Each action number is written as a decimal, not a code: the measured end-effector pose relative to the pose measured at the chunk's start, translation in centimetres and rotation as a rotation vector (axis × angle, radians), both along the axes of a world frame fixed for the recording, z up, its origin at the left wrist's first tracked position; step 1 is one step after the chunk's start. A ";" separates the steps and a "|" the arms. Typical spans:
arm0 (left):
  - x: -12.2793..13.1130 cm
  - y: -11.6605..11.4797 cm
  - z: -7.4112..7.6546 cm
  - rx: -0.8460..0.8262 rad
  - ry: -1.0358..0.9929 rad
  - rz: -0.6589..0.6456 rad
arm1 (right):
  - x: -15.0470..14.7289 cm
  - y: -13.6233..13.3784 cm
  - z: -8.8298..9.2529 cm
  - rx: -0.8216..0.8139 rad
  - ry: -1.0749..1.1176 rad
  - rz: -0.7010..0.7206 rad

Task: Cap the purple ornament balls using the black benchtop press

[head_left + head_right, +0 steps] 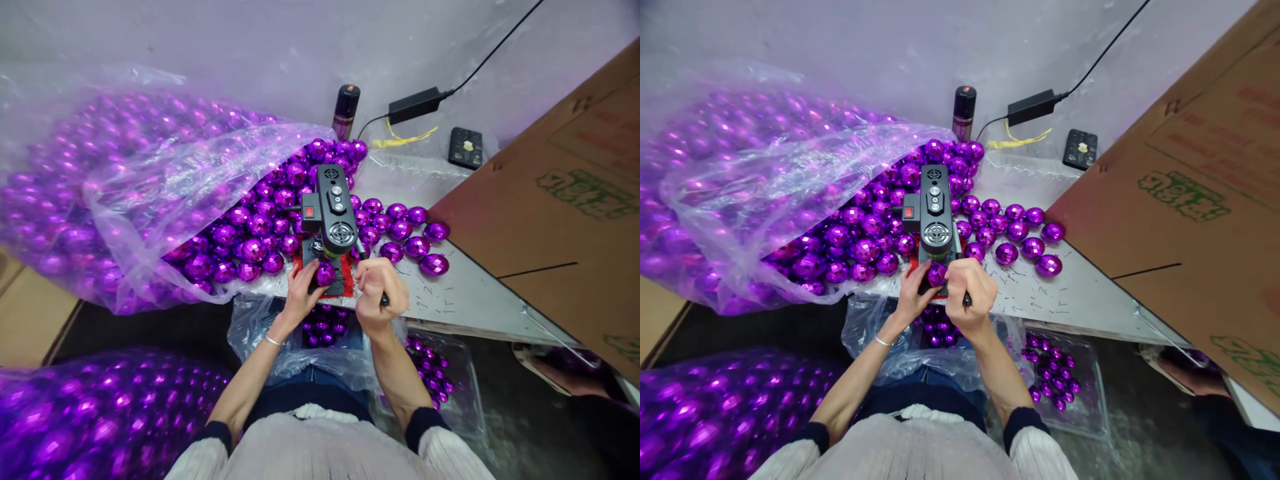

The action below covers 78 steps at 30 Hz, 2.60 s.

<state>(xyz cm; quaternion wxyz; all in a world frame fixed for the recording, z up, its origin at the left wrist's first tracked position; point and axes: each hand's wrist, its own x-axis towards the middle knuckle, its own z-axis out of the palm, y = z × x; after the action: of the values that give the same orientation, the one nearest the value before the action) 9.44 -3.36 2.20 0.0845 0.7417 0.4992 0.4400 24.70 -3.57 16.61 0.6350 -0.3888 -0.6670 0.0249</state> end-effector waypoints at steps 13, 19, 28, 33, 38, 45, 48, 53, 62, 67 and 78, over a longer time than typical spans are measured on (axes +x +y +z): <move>-4.4 3.1 5.4 -0.055 0.418 0.285 | 0.5 -0.1 -1.6 0.065 -0.050 0.047; -4.7 6.9 7.6 -0.319 0.600 0.201 | 0.5 0.0 -1.3 0.076 -0.074 0.050; -5.7 2.3 6.3 -0.315 -0.528 0.072 | 0.4 0.0 -0.9 0.073 -0.060 0.032; -3.4 0.2 5.5 -0.565 -1.153 0.000 | 0.0 0.2 -0.1 0.083 -0.028 0.005; -0.8 -0.8 4.2 -0.707 -1.173 0.076 | 0.1 0.1 0.1 0.073 -0.045 0.012; -0.2 -0.3 2.5 -0.539 -0.631 0.186 | 0.3 0.0 0.1 0.075 -0.074 0.020; -0.3 0.3 2.5 -0.446 -0.338 0.193 | 0.3 0.0 0.1 0.076 -0.071 0.018; -0.1 1.2 2.8 -0.268 -0.129 0.083 | 0.3 0.1 0.0 0.076 -0.063 0.020; -0.4 1.1 2.4 -0.215 -0.105 -0.023 | 0.7 -0.2 -0.4 0.061 -0.107 0.037; 0.7 2.1 2.0 -0.234 -0.155 0.007 | 0.8 -0.3 -0.6 0.056 -0.101 0.031; 1.4 2.2 0.6 -0.187 -0.212 0.015 | 0.6 -0.4 -2.3 0.066 -0.077 0.030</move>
<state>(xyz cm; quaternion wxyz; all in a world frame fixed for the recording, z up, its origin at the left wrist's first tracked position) 10.80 -1.17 2.79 0.2023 0.6762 0.5316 0.4683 25.31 -3.98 14.36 0.6208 -0.3582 -0.6973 -0.0025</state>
